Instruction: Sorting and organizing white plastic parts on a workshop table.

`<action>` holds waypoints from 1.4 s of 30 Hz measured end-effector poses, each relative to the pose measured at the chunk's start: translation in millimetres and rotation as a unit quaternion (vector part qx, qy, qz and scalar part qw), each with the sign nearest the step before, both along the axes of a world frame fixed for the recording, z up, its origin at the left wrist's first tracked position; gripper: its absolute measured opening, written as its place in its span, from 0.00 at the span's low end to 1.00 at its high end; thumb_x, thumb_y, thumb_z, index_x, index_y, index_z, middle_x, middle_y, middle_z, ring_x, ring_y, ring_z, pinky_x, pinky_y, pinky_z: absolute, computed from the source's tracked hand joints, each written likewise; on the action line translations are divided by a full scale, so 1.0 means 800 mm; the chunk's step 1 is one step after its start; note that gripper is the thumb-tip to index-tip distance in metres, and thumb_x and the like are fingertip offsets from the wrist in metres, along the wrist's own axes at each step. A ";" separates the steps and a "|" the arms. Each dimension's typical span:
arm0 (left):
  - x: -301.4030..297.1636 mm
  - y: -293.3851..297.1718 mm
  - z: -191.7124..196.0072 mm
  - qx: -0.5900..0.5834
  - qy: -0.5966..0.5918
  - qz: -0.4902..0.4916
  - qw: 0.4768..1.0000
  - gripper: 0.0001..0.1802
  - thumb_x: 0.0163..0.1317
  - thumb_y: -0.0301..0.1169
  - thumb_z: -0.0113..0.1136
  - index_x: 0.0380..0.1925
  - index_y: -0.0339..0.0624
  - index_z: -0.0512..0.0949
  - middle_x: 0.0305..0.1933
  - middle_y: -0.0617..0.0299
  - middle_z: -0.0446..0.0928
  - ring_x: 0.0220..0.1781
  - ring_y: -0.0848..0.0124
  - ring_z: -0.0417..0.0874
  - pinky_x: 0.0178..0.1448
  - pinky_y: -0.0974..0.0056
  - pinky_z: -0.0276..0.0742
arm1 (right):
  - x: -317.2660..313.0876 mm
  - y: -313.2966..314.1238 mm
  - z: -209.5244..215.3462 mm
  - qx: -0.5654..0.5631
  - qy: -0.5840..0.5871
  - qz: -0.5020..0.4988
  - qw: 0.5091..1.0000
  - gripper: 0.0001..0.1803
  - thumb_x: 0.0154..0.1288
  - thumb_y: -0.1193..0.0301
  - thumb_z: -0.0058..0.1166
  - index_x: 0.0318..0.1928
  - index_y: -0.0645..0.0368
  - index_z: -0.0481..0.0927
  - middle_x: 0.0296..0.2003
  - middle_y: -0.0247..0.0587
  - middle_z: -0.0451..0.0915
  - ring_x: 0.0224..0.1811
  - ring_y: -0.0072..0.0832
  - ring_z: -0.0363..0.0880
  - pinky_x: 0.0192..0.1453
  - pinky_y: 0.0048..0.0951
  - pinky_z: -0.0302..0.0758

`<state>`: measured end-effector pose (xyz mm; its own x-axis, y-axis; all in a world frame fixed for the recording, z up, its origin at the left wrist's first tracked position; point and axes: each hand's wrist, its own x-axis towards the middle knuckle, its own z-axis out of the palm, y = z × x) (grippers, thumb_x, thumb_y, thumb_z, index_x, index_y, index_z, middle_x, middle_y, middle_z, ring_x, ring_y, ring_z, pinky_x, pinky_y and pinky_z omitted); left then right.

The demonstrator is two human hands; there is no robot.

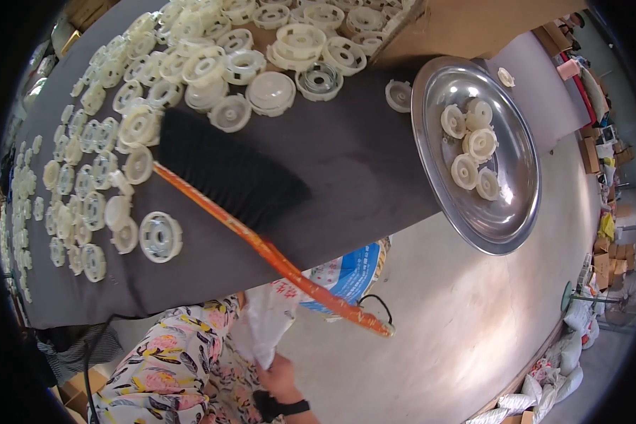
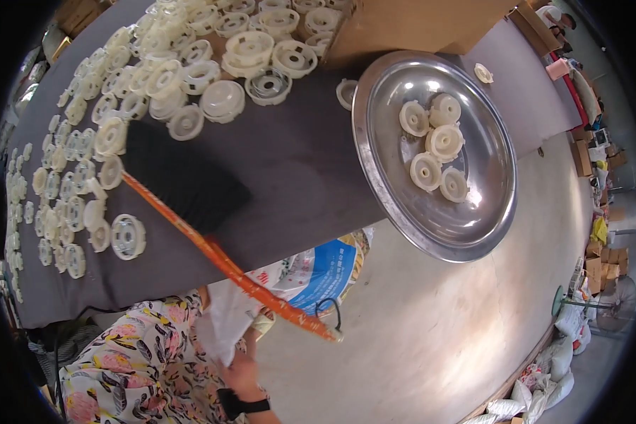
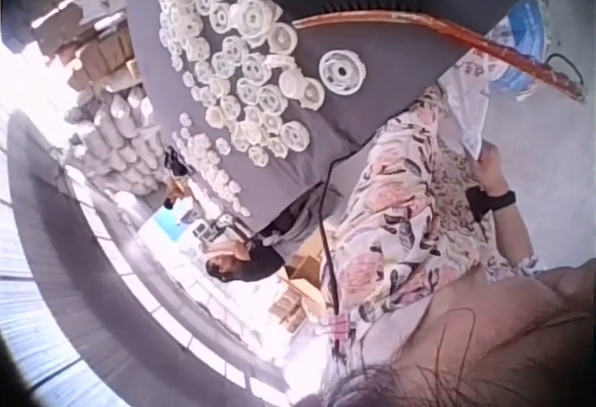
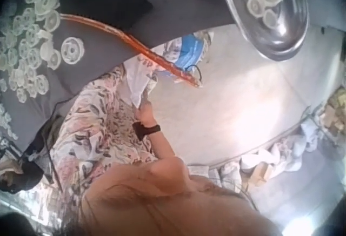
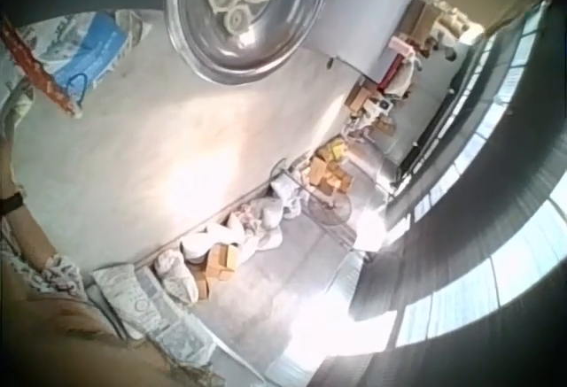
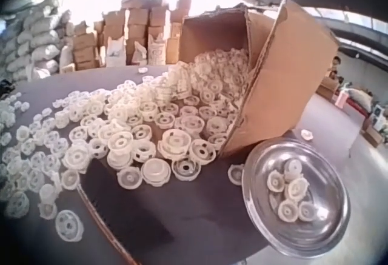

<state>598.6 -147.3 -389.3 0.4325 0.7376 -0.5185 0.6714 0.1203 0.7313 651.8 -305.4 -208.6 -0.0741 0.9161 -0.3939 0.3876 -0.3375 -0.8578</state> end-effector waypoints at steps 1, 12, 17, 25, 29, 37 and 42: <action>0.011 0.006 -0.014 -0.002 -0.006 0.002 1.000 0.23 0.63 0.35 0.49 0.56 0.34 0.67 0.57 0.50 0.70 0.60 0.58 0.70 0.63 0.60 0.64 | -0.009 0.009 0.010 -0.036 0.046 -0.044 0.997 0.11 0.53 0.68 0.58 0.37 0.60 0.79 0.26 0.53 0.79 0.31 0.50 0.79 0.34 0.39 0.76; 0.068 0.023 -0.109 -0.043 -0.058 0.031 0.997 0.23 0.63 0.35 0.49 0.55 0.34 0.68 0.57 0.51 0.71 0.59 0.59 0.71 0.62 0.60 0.65 | 0.013 -0.122 -0.114 -0.154 -0.057 -0.032 0.986 0.13 0.53 0.65 0.58 0.40 0.52 0.80 0.26 0.49 0.80 0.30 0.47 0.80 0.33 0.40 0.76; 0.048 0.018 -0.139 -0.069 -0.045 0.038 0.996 0.23 0.63 0.35 0.49 0.55 0.35 0.68 0.56 0.51 0.71 0.58 0.59 0.71 0.61 0.60 0.65 | 0.008 -0.116 -0.109 -0.207 0.005 -0.047 0.977 0.15 0.52 0.66 0.57 0.43 0.52 0.80 0.29 0.50 0.80 0.35 0.45 0.80 0.38 0.39 0.76; 0.048 0.025 -0.174 -0.108 -0.062 0.043 0.991 0.22 0.62 0.35 0.49 0.55 0.35 0.69 0.56 0.52 0.71 0.58 0.60 0.72 0.60 0.60 0.66 | 0.000 -0.085 -0.072 -0.194 0.001 0.039 0.980 0.16 0.61 0.68 0.52 0.48 0.60 0.76 0.41 0.56 0.79 0.46 0.50 0.77 0.47 0.42 0.73; 0.060 0.038 -0.194 -0.121 -0.088 0.045 0.988 0.22 0.62 0.35 0.49 0.55 0.35 0.69 0.55 0.52 0.72 0.57 0.60 0.72 0.60 0.60 0.67 | -0.010 -0.106 -0.089 -0.122 0.102 -0.077 0.984 0.14 0.61 0.72 0.50 0.46 0.64 0.76 0.41 0.57 0.78 0.48 0.51 0.75 0.49 0.41 0.71; 0.065 0.043 -0.219 -0.149 -0.109 0.051 0.981 0.22 0.62 0.34 0.49 0.54 0.35 0.69 0.55 0.53 0.72 0.57 0.60 0.73 0.59 0.60 0.67 | -0.013 -0.155 -0.128 -0.186 0.160 -0.197 0.949 0.13 0.61 0.73 0.50 0.46 0.64 0.76 0.42 0.55 0.78 0.47 0.50 0.75 0.50 0.41 0.71; 0.051 0.052 -0.242 -0.163 -0.113 0.058 0.978 0.22 0.62 0.34 0.50 0.54 0.35 0.70 0.54 0.53 0.72 0.56 0.61 0.73 0.59 0.60 0.68 | -0.015 -0.126 -0.106 -0.110 -0.018 -0.094 0.989 0.14 0.60 0.74 0.50 0.47 0.63 0.76 0.44 0.55 0.77 0.48 0.50 0.74 0.52 0.42 0.70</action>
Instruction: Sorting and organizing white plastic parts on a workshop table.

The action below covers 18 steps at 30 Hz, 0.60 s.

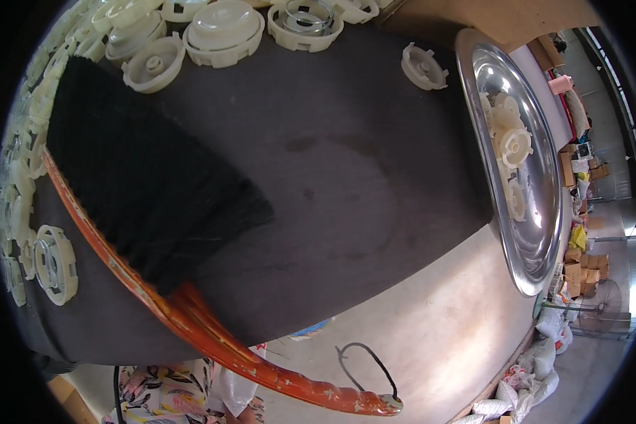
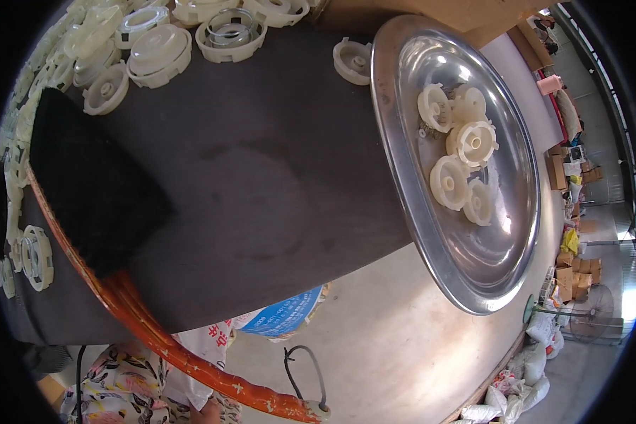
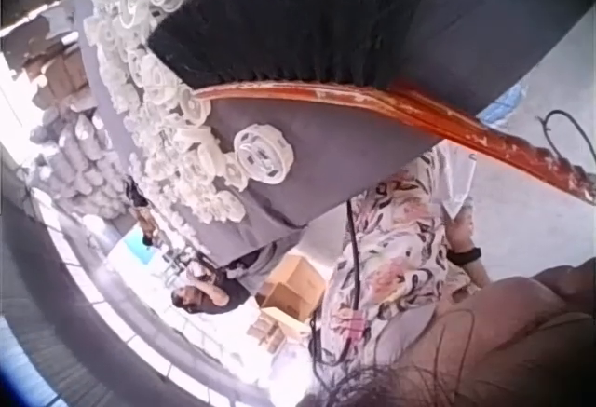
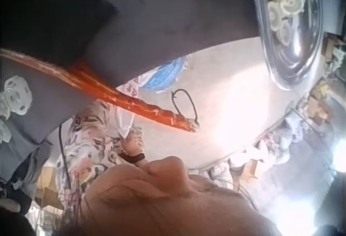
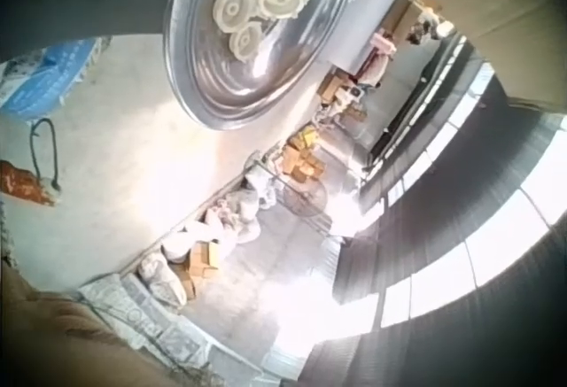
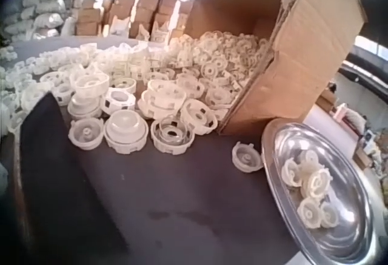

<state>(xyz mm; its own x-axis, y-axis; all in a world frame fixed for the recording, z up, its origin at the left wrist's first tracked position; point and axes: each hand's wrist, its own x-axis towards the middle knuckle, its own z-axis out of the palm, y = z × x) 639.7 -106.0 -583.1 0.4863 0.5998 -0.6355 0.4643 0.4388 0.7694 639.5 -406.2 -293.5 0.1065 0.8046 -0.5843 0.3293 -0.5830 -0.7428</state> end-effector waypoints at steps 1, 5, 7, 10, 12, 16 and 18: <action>0.005 -0.001 -0.002 -0.004 -0.005 0.002 1.000 0.22 0.62 0.34 0.50 0.54 0.35 0.70 0.54 0.53 0.72 0.56 0.61 0.73 0.59 0.60 0.68 | -0.004 -0.010 -0.009 -0.028 0.058 -0.071 0.995 0.15 0.60 0.75 0.50 0.48 0.63 0.75 0.44 0.55 0.77 0.49 0.50 0.74 0.53 0.42 0.70; 0.020 -0.011 0.002 -0.029 -0.023 0.005 0.999 0.22 0.62 0.34 0.50 0.54 0.36 0.70 0.54 0.53 0.73 0.56 0.61 0.73 0.58 0.60 0.68 | 0.010 -0.082 -0.058 -0.076 0.135 -0.135 0.979 0.15 0.59 0.77 0.48 0.48 0.64 0.75 0.44 0.55 0.77 0.49 0.49 0.74 0.54 0.42 0.69; 0.002 -0.006 -0.003 -0.032 -0.020 0.006 0.999 0.21 0.61 0.34 0.50 0.53 0.36 0.70 0.54 0.53 0.73 0.56 0.61 0.73 0.58 0.60 0.69 | 0.012 -0.068 -0.050 -0.087 0.165 -0.142 0.972 0.15 0.59 0.77 0.48 0.48 0.64 0.75 0.44 0.54 0.77 0.50 0.49 0.73 0.55 0.42 0.68; 0.001 -0.009 -0.018 -0.048 -0.028 -0.004 0.998 0.21 0.61 0.34 0.50 0.53 0.36 0.70 0.53 0.54 0.73 0.55 0.61 0.74 0.58 0.59 0.69 | 0.006 -0.055 -0.050 -0.084 0.168 -0.152 0.970 0.15 0.59 0.77 0.49 0.48 0.64 0.75 0.45 0.53 0.77 0.51 0.48 0.73 0.55 0.43 0.68; 0.004 -0.014 -0.024 -0.060 -0.034 -0.008 0.998 0.21 0.61 0.34 0.50 0.53 0.36 0.70 0.53 0.54 0.73 0.55 0.61 0.74 0.58 0.59 0.69 | 0.001 -0.061 -0.055 -0.069 0.146 -0.148 0.976 0.15 0.59 0.77 0.49 0.48 0.64 0.75 0.45 0.53 0.76 0.51 0.47 0.73 0.55 0.43 0.68; -0.008 -0.013 -0.013 -0.075 -0.043 -0.002 0.996 0.21 0.61 0.34 0.50 0.53 0.36 0.70 0.53 0.54 0.73 0.55 0.61 0.74 0.57 0.59 0.69 | -0.001 -0.073 -0.047 -0.098 0.114 -0.135 0.979 0.16 0.59 0.75 0.51 0.48 0.64 0.75 0.45 0.55 0.76 0.49 0.50 0.72 0.54 0.44 0.68; -0.030 -0.001 0.006 -0.077 -0.041 0.003 0.996 0.21 0.61 0.34 0.50 0.53 0.36 0.70 0.53 0.54 0.73 0.55 0.62 0.74 0.57 0.59 0.70 | -0.008 -0.080 -0.045 -0.118 0.147 -0.152 0.970 0.16 0.59 0.74 0.51 0.48 0.64 0.75 0.45 0.55 0.76 0.49 0.52 0.72 0.54 0.44 0.68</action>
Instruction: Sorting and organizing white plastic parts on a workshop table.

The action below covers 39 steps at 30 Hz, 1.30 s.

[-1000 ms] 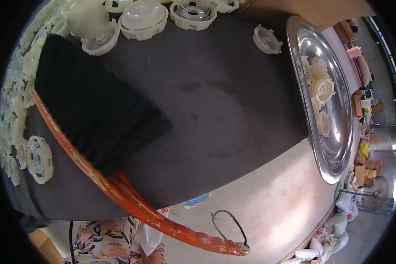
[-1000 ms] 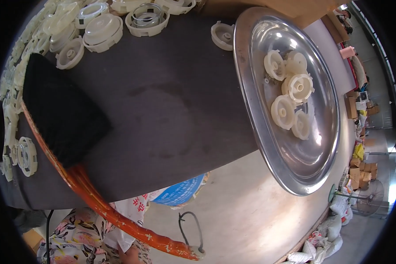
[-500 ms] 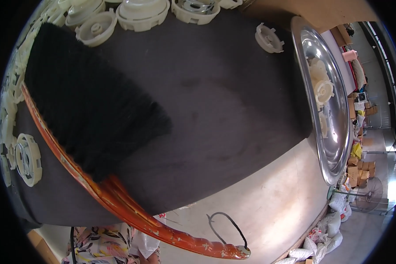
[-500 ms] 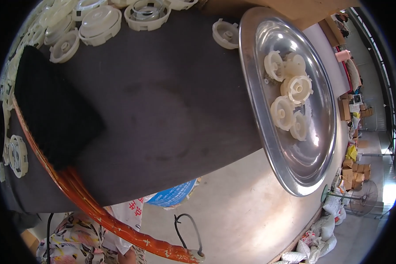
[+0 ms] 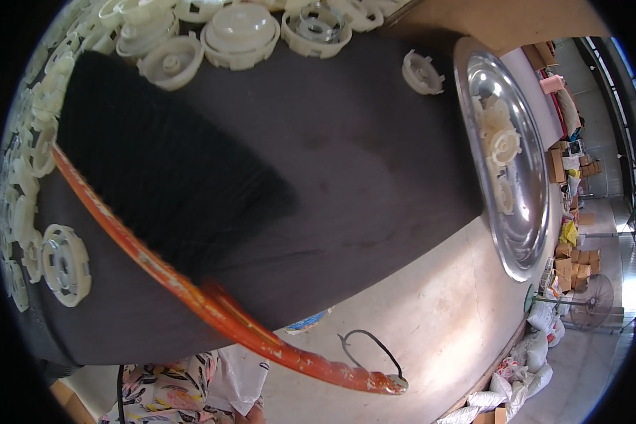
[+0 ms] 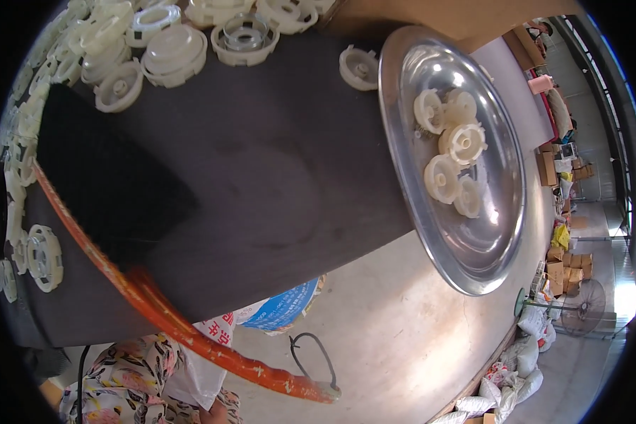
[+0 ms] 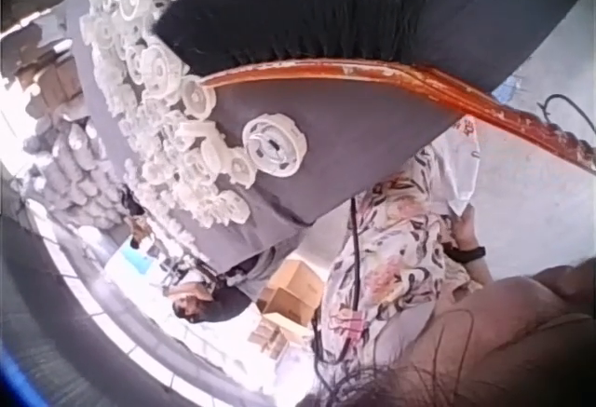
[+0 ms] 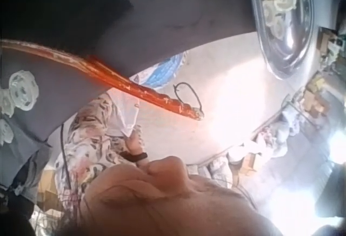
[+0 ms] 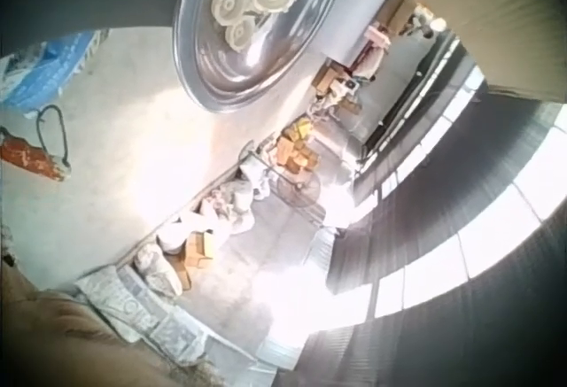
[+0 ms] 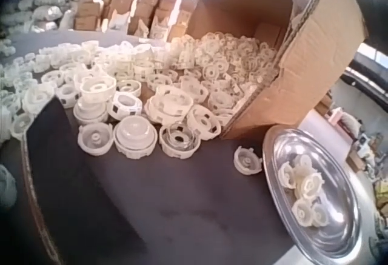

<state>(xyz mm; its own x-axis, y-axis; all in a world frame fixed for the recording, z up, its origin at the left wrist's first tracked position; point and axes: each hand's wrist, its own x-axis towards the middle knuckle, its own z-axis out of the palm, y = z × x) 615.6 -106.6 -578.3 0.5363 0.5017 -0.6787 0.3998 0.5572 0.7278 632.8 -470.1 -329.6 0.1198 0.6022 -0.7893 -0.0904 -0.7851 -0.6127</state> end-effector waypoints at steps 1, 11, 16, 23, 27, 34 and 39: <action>-0.008 0.008 0.012 0.000 0.002 -0.001 1.000 0.21 0.61 0.34 0.50 0.53 0.36 0.71 0.53 0.54 0.73 0.55 0.62 0.74 0.57 0.59 0.70 | -0.003 -0.006 -0.001 0.029 -0.029 0.022 0.999 0.16 0.59 0.73 0.51 0.48 0.64 0.75 0.45 0.57 0.75 0.49 0.53 0.72 0.53 0.45 0.68; -0.027 0.069 0.157 0.009 -0.007 -0.017 1.000 0.21 0.61 0.34 0.50 0.52 0.36 0.71 0.52 0.55 0.74 0.54 0.62 0.75 0.56 0.59 0.71 | -0.002 0.107 0.125 -0.067 -0.037 0.140 0.987 0.20 0.62 0.68 0.49 0.54 0.60 0.72 0.48 0.63 0.74 0.51 0.53 0.72 0.54 0.47 0.67; -0.081 0.047 0.247 -0.006 0.020 0.021 1.000 0.20 0.61 0.33 0.50 0.52 0.36 0.71 0.52 0.55 0.74 0.53 0.62 0.75 0.55 0.59 0.71 | 0.007 0.133 0.155 -0.029 -0.143 0.174 0.974 0.23 0.63 0.53 0.48 0.34 0.63 0.80 0.24 0.47 0.81 0.30 0.33 0.81 0.36 0.32 0.74; -0.205 -0.076 0.341 -0.069 0.077 0.118 0.988 0.20 0.60 0.33 0.50 0.52 0.37 0.72 0.51 0.56 0.74 0.53 0.63 0.76 0.55 0.59 0.72 | 0.033 0.196 0.275 -0.006 0.047 0.107 0.993 0.19 0.68 0.60 0.43 0.39 0.64 0.78 0.26 0.39 0.81 0.27 0.26 0.80 0.31 0.23 0.75; -0.246 -0.120 0.466 -0.076 0.072 0.150 0.983 0.19 0.61 0.34 0.49 0.50 0.37 0.73 0.49 0.60 0.75 0.49 0.67 0.77 0.50 0.62 0.74 | 0.032 0.218 0.328 0.030 0.162 -0.009 0.986 0.19 0.70 0.61 0.41 0.48 0.63 0.73 0.33 0.45 0.80 0.29 0.30 0.81 0.34 0.26 0.79; -0.328 -0.157 0.641 -0.246 -0.146 0.353 0.891 0.20 0.63 0.35 0.50 0.57 0.53 0.68 0.47 0.68 0.76 0.41 0.74 0.79 0.33 0.66 0.77 | -0.066 0.267 0.395 0.033 0.268 0.077 0.960 0.26 0.70 0.56 0.40 0.61 0.59 0.60 0.52 0.52 0.69 0.55 0.37 0.71 0.46 0.39 0.80; -0.345 -0.101 0.746 -0.078 -0.267 0.428 0.860 0.28 0.58 0.27 0.58 0.60 0.47 0.65 0.51 0.61 0.73 0.50 0.72 0.77 0.51 0.63 0.76 | -0.159 0.343 0.417 -0.078 0.533 0.037 0.842 0.35 0.67 0.40 0.29 0.64 0.51 0.59 0.60 0.42 0.64 0.61 0.41 0.66 0.62 0.56 0.63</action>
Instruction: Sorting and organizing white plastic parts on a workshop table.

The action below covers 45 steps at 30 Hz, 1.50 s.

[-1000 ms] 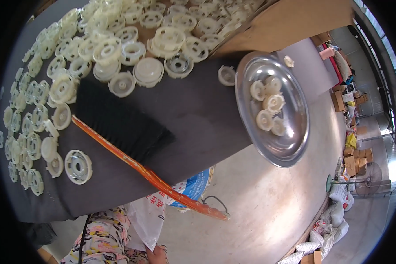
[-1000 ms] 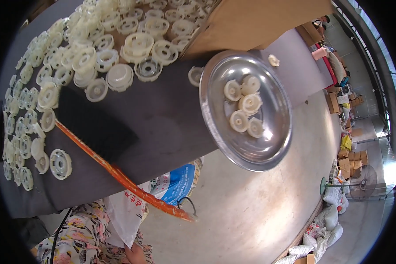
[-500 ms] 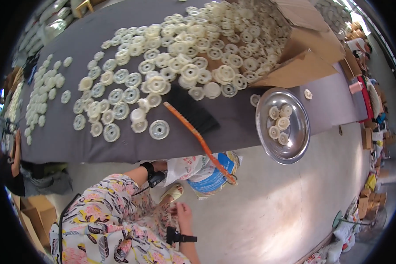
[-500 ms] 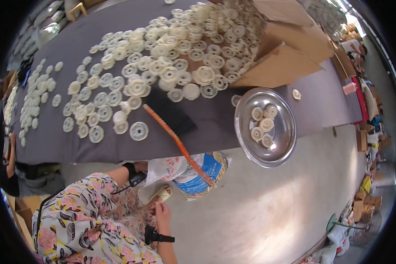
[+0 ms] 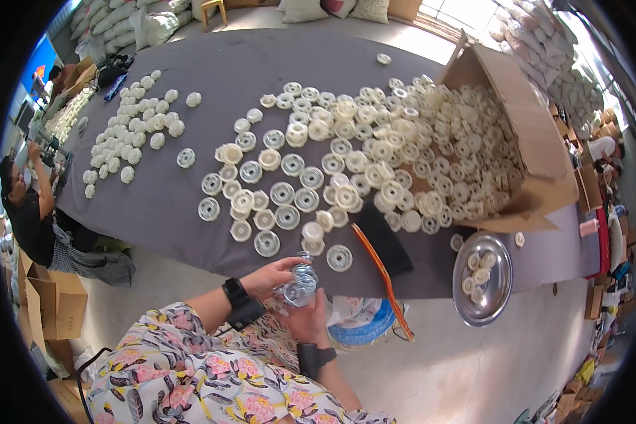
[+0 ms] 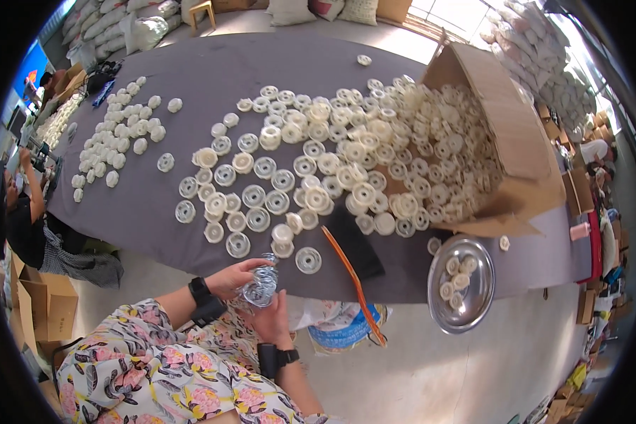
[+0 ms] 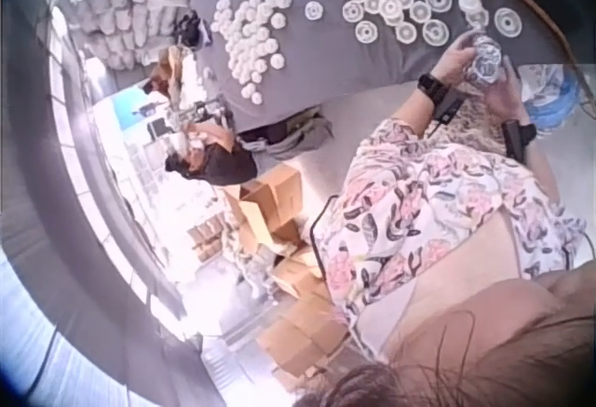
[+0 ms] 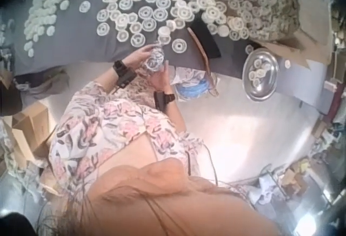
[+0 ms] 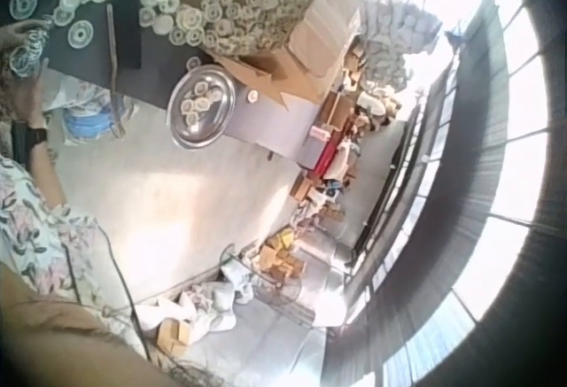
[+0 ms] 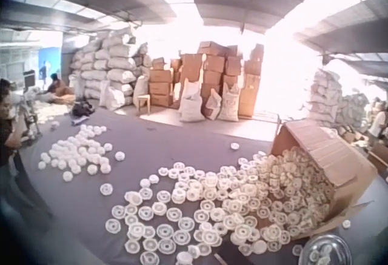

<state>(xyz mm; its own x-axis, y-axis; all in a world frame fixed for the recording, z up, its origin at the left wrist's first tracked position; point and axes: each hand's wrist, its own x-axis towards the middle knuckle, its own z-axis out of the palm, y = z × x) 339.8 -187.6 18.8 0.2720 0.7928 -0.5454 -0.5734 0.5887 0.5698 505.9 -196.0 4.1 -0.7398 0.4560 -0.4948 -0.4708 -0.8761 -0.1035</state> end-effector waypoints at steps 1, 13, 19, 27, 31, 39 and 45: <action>-0.006 0.015 0.012 0.086 0.061 0.004 0.994 0.28 0.57 0.25 0.58 0.59 0.46 0.65 0.53 0.61 0.72 0.52 0.72 0.76 0.56 0.63 0.74 | -0.016 0.020 0.002 0.003 -0.001 0.006 1.000 0.35 0.67 0.40 0.29 0.64 0.51 0.59 0.60 0.42 0.64 0.61 0.41 0.66 0.62 0.56 0.63; -0.109 0.122 0.027 0.265 0.493 -0.071 0.825 0.31 0.54 0.36 0.59 0.60 0.52 0.67 0.58 0.46 0.62 0.58 0.53 0.70 0.60 0.57 0.68 | -0.149 0.145 -0.035 -0.089 -0.024 -0.123 0.988 0.38 0.54 0.34 0.44 0.51 0.53 0.72 0.46 0.39 0.77 0.46 0.36 0.76 0.51 0.41 0.71; -0.129 0.169 0.042 0.336 0.363 -0.192 0.848 0.29 0.55 0.31 0.52 0.61 0.53 0.66 0.57 0.45 0.64 0.58 0.49 0.67 0.62 0.54 0.63 | -0.139 0.161 -0.045 -0.062 0.005 -0.139 0.988 0.35 0.57 0.38 0.42 0.54 0.51 0.72 0.48 0.40 0.76 0.47 0.37 0.77 0.47 0.43 0.75; -0.105 0.206 0.044 0.230 0.320 -0.115 0.912 0.19 0.60 0.34 0.54 0.52 0.47 0.73 0.49 0.55 0.72 0.50 0.67 0.74 0.52 0.62 0.71 | -0.110 0.189 -0.068 -0.051 0.165 -0.156 0.973 0.33 0.61 0.43 0.40 0.62 0.44 0.64 0.56 0.45 0.69 0.54 0.42 0.72 0.50 0.51 0.74; -0.097 0.224 0.043 0.077 0.130 0.041 0.988 0.19 0.63 0.28 0.52 0.55 0.46 0.69 0.49 0.65 0.72 0.44 0.76 0.76 0.42 0.68 0.80 | -0.082 0.220 -0.049 -0.021 0.106 -0.138 0.985 0.31 0.63 0.46 0.40 0.63 0.44 0.62 0.56 0.46 0.70 0.54 0.42 0.72 0.47 0.50 0.76; -0.102 0.271 0.032 0.069 0.209 0.058 0.974 0.29 0.60 0.29 0.57 0.61 0.51 0.61 0.44 0.64 0.74 0.41 0.77 0.77 0.33 0.71 0.80 | -0.052 0.268 -0.045 0.014 0.115 -0.083 0.990 0.30 0.65 0.49 0.41 0.64 0.45 0.61 0.56 0.49 0.69 0.54 0.45 0.72 0.49 0.50 0.78; -0.138 0.337 0.022 0.188 0.629 -0.127 0.743 0.31 0.54 0.37 0.61 0.58 0.49 0.66 0.40 0.51 0.76 0.40 0.62 0.79 0.44 0.60 0.75 | -0.035 0.291 -0.048 0.015 0.162 -0.082 0.983 0.30 0.66 0.50 0.40 0.66 0.44 0.59 0.59 0.49 0.66 0.57 0.45 0.68 0.50 0.51 0.77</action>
<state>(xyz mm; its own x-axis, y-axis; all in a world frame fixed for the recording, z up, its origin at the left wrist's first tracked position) 229.1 82.2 36.3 -0.0987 0.9641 -0.2465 0.6555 0.2494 0.7128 477.8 37.1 -34.5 -0.7718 0.5929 -0.2297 -0.6177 -0.7848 0.0497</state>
